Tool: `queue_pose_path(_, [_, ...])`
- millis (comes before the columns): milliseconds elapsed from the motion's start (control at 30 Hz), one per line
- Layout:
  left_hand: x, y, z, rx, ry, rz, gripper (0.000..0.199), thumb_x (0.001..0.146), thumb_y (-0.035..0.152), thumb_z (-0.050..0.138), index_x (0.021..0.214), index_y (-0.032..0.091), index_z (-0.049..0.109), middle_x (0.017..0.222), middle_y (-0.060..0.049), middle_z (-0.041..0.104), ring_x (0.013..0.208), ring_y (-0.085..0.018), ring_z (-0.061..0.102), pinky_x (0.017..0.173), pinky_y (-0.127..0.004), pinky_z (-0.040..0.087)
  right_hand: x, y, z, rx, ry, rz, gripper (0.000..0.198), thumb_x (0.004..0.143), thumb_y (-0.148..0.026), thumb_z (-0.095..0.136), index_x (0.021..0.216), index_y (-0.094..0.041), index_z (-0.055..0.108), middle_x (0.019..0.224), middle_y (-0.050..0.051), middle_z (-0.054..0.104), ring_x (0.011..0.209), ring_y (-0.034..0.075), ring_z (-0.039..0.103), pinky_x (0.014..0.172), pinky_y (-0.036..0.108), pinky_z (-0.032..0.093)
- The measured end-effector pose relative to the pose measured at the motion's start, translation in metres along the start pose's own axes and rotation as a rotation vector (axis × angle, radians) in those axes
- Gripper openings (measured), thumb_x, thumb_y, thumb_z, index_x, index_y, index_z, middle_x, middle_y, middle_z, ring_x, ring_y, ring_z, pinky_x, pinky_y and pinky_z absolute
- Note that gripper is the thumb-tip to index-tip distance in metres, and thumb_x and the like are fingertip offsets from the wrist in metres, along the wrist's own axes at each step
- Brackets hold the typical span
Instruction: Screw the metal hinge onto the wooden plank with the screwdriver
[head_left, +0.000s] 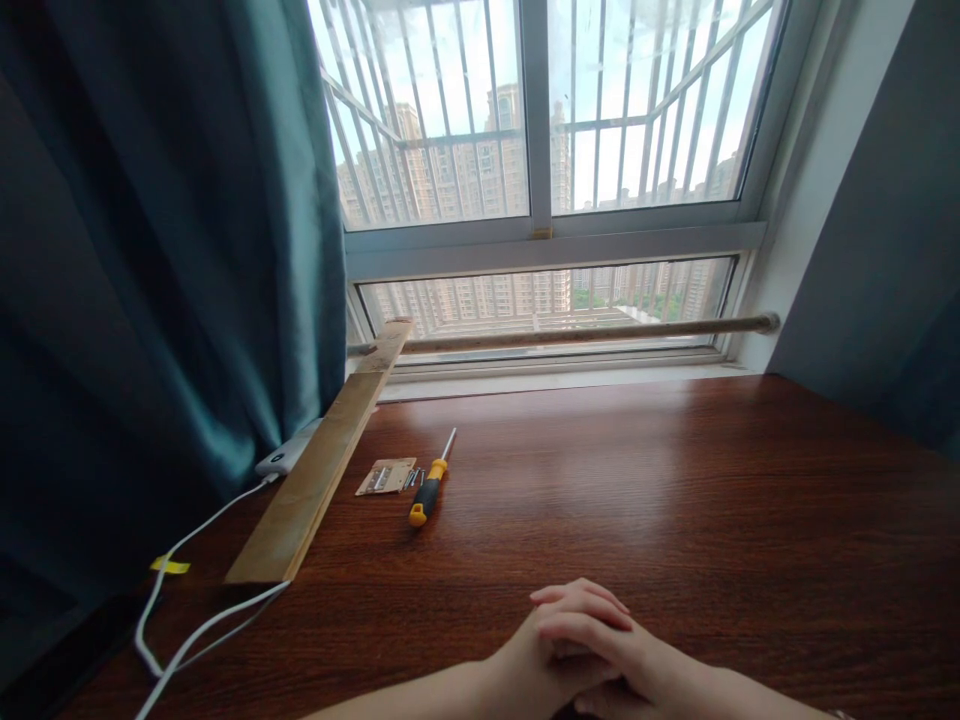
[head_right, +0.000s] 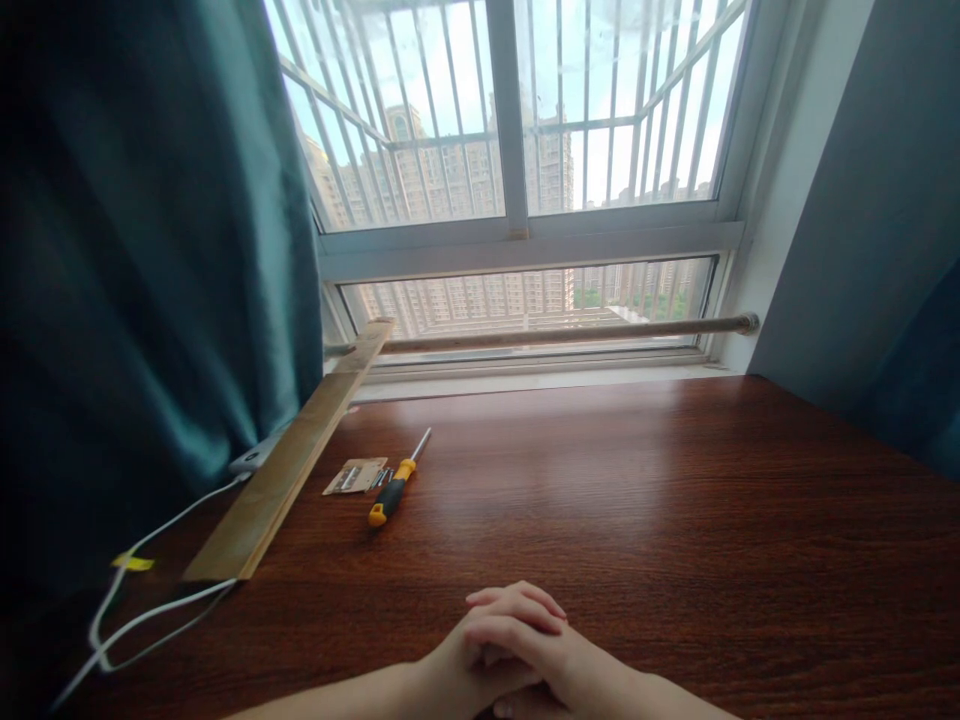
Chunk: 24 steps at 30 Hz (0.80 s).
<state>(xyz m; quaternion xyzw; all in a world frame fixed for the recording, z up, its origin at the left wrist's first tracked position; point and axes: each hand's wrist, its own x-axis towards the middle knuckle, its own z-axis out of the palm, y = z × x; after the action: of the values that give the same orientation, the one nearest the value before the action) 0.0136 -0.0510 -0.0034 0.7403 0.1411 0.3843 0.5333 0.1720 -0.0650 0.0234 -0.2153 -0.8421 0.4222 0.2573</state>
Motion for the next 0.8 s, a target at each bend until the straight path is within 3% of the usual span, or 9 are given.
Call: queue_pose_path(800, [0.0026,0.0051,-0.0013,-0.02,-0.012,-0.025,0.028,0.076,0.011,0.06,0.103,0.017,0.058,0.104,-0.011,0.055,0.103,-0.021,0.052,0.089,-0.04,0.043,0.0006,-0.0039,-0.0005,0.002,0.006,0.011,0.054,0.076,-0.011,0.053,0.127,-0.021,0.042,0.132,0.012,0.042,0.129,0.02,0.029,0.104,0.039,0.029])
